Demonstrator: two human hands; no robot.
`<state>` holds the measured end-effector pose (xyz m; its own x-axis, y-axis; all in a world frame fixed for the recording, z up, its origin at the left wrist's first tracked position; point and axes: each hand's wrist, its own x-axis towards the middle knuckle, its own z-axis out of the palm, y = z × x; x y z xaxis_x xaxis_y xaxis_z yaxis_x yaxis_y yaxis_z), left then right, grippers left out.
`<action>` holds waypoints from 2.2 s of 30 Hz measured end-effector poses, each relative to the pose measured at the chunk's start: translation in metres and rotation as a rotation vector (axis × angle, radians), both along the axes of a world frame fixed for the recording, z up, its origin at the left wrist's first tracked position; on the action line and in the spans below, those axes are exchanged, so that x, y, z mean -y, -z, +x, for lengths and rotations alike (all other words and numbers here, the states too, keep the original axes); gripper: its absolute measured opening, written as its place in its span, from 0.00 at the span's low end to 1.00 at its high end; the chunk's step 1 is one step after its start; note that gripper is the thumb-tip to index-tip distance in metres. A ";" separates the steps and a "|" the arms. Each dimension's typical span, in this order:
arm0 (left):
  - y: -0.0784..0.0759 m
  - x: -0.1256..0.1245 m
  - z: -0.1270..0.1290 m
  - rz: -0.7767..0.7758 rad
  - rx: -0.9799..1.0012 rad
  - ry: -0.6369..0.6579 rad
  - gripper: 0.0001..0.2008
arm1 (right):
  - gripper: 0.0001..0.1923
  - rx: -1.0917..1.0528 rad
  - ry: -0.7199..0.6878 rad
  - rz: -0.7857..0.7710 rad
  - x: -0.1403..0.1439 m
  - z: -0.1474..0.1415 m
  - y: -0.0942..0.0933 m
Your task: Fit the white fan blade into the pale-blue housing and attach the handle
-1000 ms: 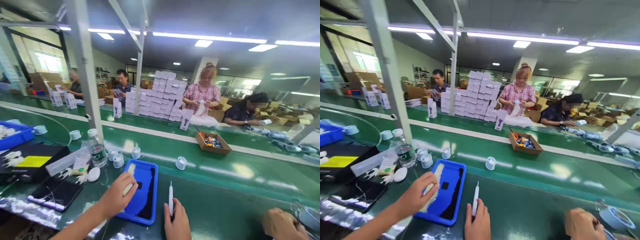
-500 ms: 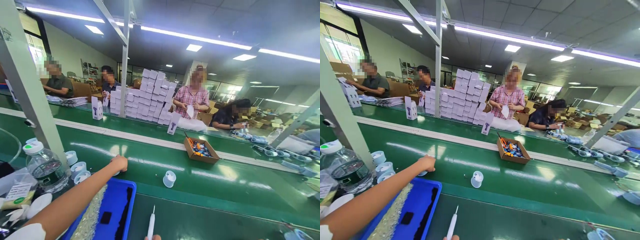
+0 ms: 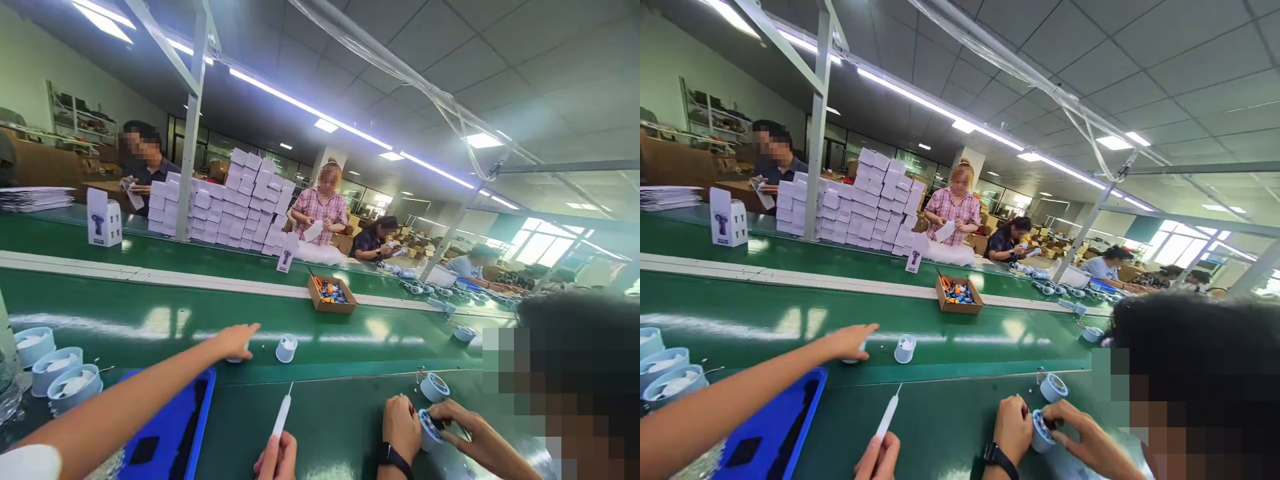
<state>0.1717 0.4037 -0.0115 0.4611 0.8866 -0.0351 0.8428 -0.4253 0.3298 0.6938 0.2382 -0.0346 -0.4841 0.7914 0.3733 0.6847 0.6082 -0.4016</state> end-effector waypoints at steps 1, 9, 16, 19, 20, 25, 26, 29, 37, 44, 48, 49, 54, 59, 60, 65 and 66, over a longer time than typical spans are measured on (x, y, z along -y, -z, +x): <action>-0.001 0.002 0.016 0.012 -0.054 0.045 0.34 | 0.16 0.032 -0.016 0.000 -0.001 -0.003 0.000; -0.011 0.004 0.069 0.126 -0.095 0.161 0.18 | 0.20 -0.182 -0.047 -0.128 0.006 -0.009 -0.018; -0.084 0.091 -0.104 0.486 0.418 -0.020 0.16 | 0.22 -0.952 0.431 0.110 0.028 -0.192 -0.019; -0.064 0.180 -0.191 0.574 0.377 -0.266 0.13 | 0.21 -0.959 0.430 -0.051 0.027 -0.328 0.018; -0.049 0.208 -0.211 0.626 0.341 -0.349 0.13 | 0.21 -0.959 0.418 -0.110 0.025 -0.365 0.029; 0.038 0.276 -0.243 0.459 0.083 -0.503 0.08 | 0.24 -1.070 0.395 -0.371 0.001 -0.473 0.032; 0.048 0.275 -0.242 0.436 0.041 -0.503 0.07 | 0.24 -1.101 0.383 -0.395 -0.005 -0.483 0.024; 0.060 0.262 -0.233 0.486 -0.085 -0.541 0.05 | 0.25 -1.126 0.341 -0.443 -0.020 -0.500 -0.001; 0.009 0.232 -0.223 0.243 0.606 -0.700 0.05 | 0.24 -1.244 0.261 -0.427 -0.016 -0.521 -0.002; -0.040 0.186 -0.191 -0.416 1.924 -0.764 0.16 | 0.06 -1.241 -0.094 0.101 0.004 -0.543 -0.029; -0.038 0.181 -0.164 -0.372 1.966 -0.740 0.17 | 0.06 -1.108 -0.106 0.175 0.011 -0.538 -0.035; -0.037 0.181 -0.159 -0.367 1.961 -0.734 0.16 | 0.06 -1.086 -0.086 0.171 0.012 -0.534 -0.034; -0.039 0.186 -0.139 -0.335 1.884 -0.662 0.11 | 0.06 -1.063 -0.057 0.182 0.017 -0.517 -0.032; -0.044 0.189 -0.130 -0.313 1.805 -0.653 0.12 | 0.06 -1.105 -0.066 0.193 0.019 -0.512 -0.032; -0.044 0.189 -0.128 -0.317 1.787 -0.654 0.13 | 0.07 -1.111 -0.072 0.193 0.019 -0.512 -0.032; -0.043 0.193 -0.120 -0.312 1.719 -0.670 0.19 | 0.07 -1.132 -0.070 0.209 0.017 -0.507 -0.031; -0.043 0.193 -0.119 -0.310 1.716 -0.682 0.21 | 0.07 -1.140 -0.064 0.218 0.017 -0.505 -0.032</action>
<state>0.0527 0.2106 0.0314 -0.2207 0.9634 -0.1519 -0.4705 0.0313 0.8818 0.1885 0.2215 -0.0028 0.1840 0.6427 0.7437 -0.0406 0.7609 -0.6476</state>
